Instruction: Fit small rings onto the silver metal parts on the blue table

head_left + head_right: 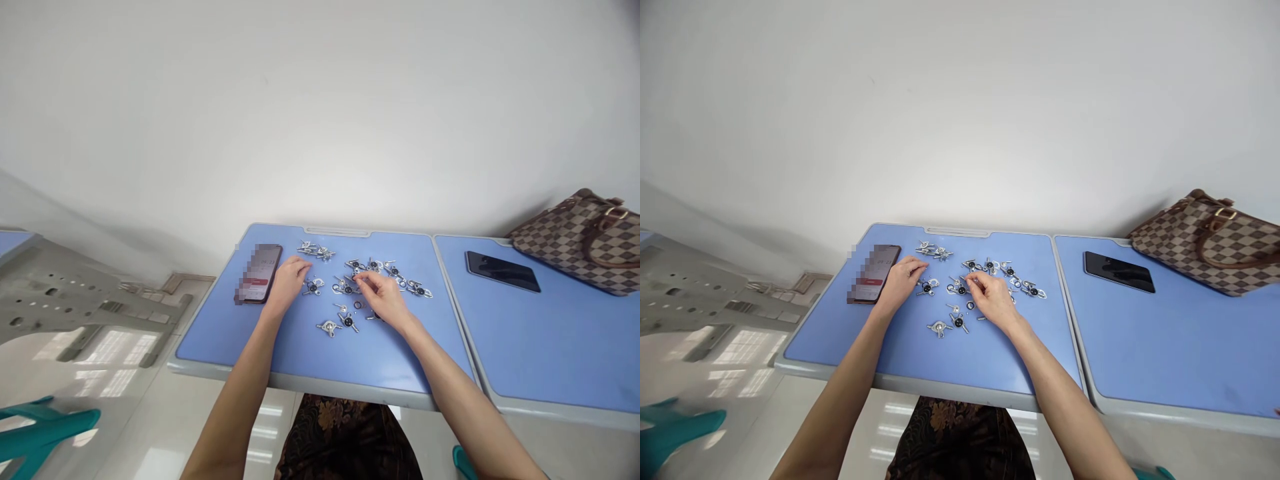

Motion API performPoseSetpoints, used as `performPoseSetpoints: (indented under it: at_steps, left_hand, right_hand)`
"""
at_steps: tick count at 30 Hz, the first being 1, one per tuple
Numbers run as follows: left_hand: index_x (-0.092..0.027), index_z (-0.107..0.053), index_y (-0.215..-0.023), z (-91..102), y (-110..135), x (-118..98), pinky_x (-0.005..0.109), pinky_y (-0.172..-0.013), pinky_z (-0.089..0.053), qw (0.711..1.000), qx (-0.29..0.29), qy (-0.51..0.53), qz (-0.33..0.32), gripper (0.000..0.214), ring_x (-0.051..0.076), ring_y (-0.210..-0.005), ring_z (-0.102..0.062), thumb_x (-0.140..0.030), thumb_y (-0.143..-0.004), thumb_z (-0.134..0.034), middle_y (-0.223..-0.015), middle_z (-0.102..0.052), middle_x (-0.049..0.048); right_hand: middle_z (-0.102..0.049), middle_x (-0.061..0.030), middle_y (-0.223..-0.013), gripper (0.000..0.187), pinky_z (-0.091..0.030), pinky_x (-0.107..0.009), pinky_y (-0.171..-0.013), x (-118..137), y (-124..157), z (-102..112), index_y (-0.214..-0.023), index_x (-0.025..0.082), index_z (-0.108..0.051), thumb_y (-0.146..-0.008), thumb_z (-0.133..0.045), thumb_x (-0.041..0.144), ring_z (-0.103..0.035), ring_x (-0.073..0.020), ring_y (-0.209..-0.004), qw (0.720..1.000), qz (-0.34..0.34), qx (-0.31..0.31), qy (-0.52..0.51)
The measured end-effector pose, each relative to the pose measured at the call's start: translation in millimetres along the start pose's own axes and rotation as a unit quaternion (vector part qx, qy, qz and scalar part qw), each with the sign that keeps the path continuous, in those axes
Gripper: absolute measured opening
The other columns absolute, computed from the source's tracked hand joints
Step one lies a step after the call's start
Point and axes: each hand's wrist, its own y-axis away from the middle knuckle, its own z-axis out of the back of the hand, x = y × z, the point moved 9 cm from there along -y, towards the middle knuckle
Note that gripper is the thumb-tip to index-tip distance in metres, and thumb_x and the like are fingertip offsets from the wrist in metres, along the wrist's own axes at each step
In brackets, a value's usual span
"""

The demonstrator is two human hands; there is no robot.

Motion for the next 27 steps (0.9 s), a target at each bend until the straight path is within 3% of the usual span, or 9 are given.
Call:
performPoseSetpoints:
  at_steps: [10,16,27]
  left_hand:
    - [-0.02,-0.071,-0.092,14.9,5,6,0.032,-0.086,-0.051,0.997,-0.04,0.041,0.045,0.02,0.019,-0.09,-0.065,-0.019,-0.087,-0.052,-0.097,-0.072,0.005]
    - [-0.019,-0.07,-0.094,5.2,4,7,0.031,-0.081,-0.051,0.998,-0.019,0.047,0.037,0.021,0.018,-0.087,-0.064,-0.015,-0.084,-0.053,-0.096,-0.07,0.0051]
    - [-0.018,-0.069,-0.088,-4.6,-2,-2,0.032,-0.081,-0.047,0.999,0.015,0.04,0.011,0.019,0.019,-0.087,-0.061,-0.017,-0.087,-0.05,-0.094,-0.064,0.0062]
  right_hand:
    - [-0.043,0.0055,-0.052,0.026,-0.034,-0.024,-0.051,-12,-4,19,-0.091,0.018,-0.068,-0.09,-0.051,0.038,-0.039,-0.0112,-0.047,0.998,-0.023,-0.05,-0.016]
    - [-0.036,0.0065,-0.053,0.028,-0.032,-0.024,-0.052,-17,-6,32,-0.092,0.016,-0.069,-0.089,-0.053,0.039,-0.033,-0.0105,-0.049,0.995,-0.03,-0.087,-0.031]
    - [-0.04,0.0064,-0.053,0.026,-0.033,-0.024,-0.053,-16,-6,27,-0.093,0.016,-0.068,-0.09,-0.052,0.036,-0.036,-0.0104,-0.049,0.997,-0.025,-0.073,-0.024]
